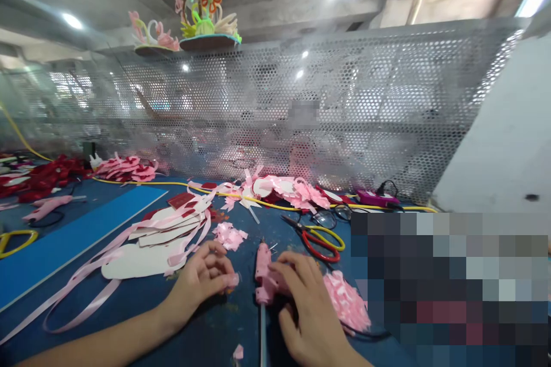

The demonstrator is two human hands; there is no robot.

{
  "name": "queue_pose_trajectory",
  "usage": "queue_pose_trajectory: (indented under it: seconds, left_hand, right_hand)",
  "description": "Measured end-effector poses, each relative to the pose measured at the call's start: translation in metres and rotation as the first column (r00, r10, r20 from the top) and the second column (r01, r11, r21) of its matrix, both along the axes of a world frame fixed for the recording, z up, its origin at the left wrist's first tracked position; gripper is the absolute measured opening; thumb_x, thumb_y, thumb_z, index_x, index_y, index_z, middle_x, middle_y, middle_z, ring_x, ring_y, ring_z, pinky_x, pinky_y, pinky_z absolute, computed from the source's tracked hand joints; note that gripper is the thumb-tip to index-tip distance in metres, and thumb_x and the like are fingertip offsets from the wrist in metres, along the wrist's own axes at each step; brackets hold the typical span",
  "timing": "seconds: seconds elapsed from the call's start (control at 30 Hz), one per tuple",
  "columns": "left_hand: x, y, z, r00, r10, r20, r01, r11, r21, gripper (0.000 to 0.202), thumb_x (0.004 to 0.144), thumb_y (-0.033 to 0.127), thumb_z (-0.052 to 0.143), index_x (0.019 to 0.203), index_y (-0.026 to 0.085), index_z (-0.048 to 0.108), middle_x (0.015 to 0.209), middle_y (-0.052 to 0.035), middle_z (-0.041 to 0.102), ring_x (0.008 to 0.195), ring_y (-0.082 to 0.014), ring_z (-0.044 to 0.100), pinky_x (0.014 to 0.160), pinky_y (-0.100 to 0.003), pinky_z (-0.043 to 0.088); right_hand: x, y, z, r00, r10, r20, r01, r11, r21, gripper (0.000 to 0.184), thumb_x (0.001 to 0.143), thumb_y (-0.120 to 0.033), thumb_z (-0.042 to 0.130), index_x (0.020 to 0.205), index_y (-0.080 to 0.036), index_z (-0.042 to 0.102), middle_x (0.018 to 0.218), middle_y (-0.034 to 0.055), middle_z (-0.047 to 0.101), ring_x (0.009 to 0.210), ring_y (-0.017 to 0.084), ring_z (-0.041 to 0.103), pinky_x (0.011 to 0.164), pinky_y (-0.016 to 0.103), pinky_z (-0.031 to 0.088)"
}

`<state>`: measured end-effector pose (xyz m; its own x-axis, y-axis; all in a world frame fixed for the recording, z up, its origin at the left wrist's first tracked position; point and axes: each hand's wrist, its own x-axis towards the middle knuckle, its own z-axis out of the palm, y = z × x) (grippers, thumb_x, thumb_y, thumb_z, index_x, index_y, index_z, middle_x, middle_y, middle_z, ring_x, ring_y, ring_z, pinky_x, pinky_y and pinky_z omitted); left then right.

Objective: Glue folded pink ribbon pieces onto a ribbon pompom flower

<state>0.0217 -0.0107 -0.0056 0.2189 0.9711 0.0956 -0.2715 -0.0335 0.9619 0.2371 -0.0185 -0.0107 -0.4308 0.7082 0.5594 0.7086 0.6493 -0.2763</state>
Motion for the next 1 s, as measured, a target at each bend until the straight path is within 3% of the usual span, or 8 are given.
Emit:
queue_pose_trajectory:
  seconds: [0.1, 0.27, 0.53, 0.83, 1.0]
  left_hand:
    - [0.007, -0.013, -0.002, 0.995, -0.102, 0.022, 0.102, 0.995, -0.001, 0.044, 0.063, 0.02, 0.076, 0.088, 0.019, 0.041, 0.068, 0.0037, 0.062, 0.058, -0.0063, 0.054, 0.055, -0.018, 0.039]
    - [0.011, -0.024, -0.006, 0.98, -0.196, 0.04, 0.194, 0.98, 0.044, 0.039, 0.068, 0.019, 0.073, 0.091, 0.019, 0.042, 0.072, 0.0026, 0.062, 0.062, -0.0059, 0.054, 0.062, -0.019, 0.04]
    - [0.01, -0.022, -0.007, 0.983, -0.182, 0.018, 0.181, 0.982, 0.046, 0.038, 0.07, 0.02, 0.072, 0.091, 0.019, 0.041, 0.073, 0.0028, 0.062, 0.064, -0.0064, 0.054, 0.062, -0.019, 0.038]
    - [0.01, -0.023, -0.004, 0.981, -0.195, -0.026, 0.196, 0.98, 0.037, 0.037, 0.07, 0.021, 0.071, 0.091, 0.02, 0.041, 0.074, 0.0024, 0.062, 0.065, -0.0083, 0.056, 0.064, -0.021, 0.039]
    - [0.009, -0.023, -0.006, 0.975, -0.183, -0.126, 0.192, 0.979, 0.069, 0.032, 0.073, 0.022, 0.068, 0.091, 0.02, 0.042, 0.082, -0.0014, 0.065, 0.074, -0.0125, 0.059, 0.07, -0.024, 0.041]
  right_hand:
    - [-0.015, -0.013, 0.005, 0.992, 0.06, -0.112, -0.073, 0.991, -0.114, 0.028, 0.078, -0.01, 0.046, 0.103, -0.023, 0.052, 0.096, 0.0059, 0.053, 0.091, 0.02, 0.052, 0.078, 0.034, 0.045]
    - [-0.03, -0.024, 0.011, 0.965, 0.187, -0.186, -0.221, 0.958, -0.181, 0.016, 0.077, -0.011, 0.05, 0.088, -0.02, 0.057, 0.083, 0.0035, 0.058, 0.08, 0.017, 0.054, 0.069, 0.03, 0.046]
    - [-0.025, -0.023, 0.01, 0.95, 0.216, -0.226, -0.241, 0.967, -0.087, 0.011, 0.08, -0.012, 0.052, 0.078, -0.02, 0.059, 0.074, 0.0013, 0.058, 0.072, 0.015, 0.054, 0.064, 0.026, 0.044]
    - [-0.026, -0.024, 0.012, 0.945, 0.235, -0.227, -0.257, 0.964, -0.069, 0.012, 0.083, -0.012, 0.051, 0.077, -0.02, 0.059, 0.074, 0.0014, 0.059, 0.071, 0.014, 0.054, 0.063, 0.025, 0.045]
    - [-0.024, -0.024, 0.013, 0.942, 0.236, -0.237, -0.253, 0.966, -0.046, 0.012, 0.083, -0.012, 0.05, 0.077, -0.019, 0.058, 0.074, 0.0021, 0.059, 0.071, 0.014, 0.054, 0.063, 0.026, 0.045]
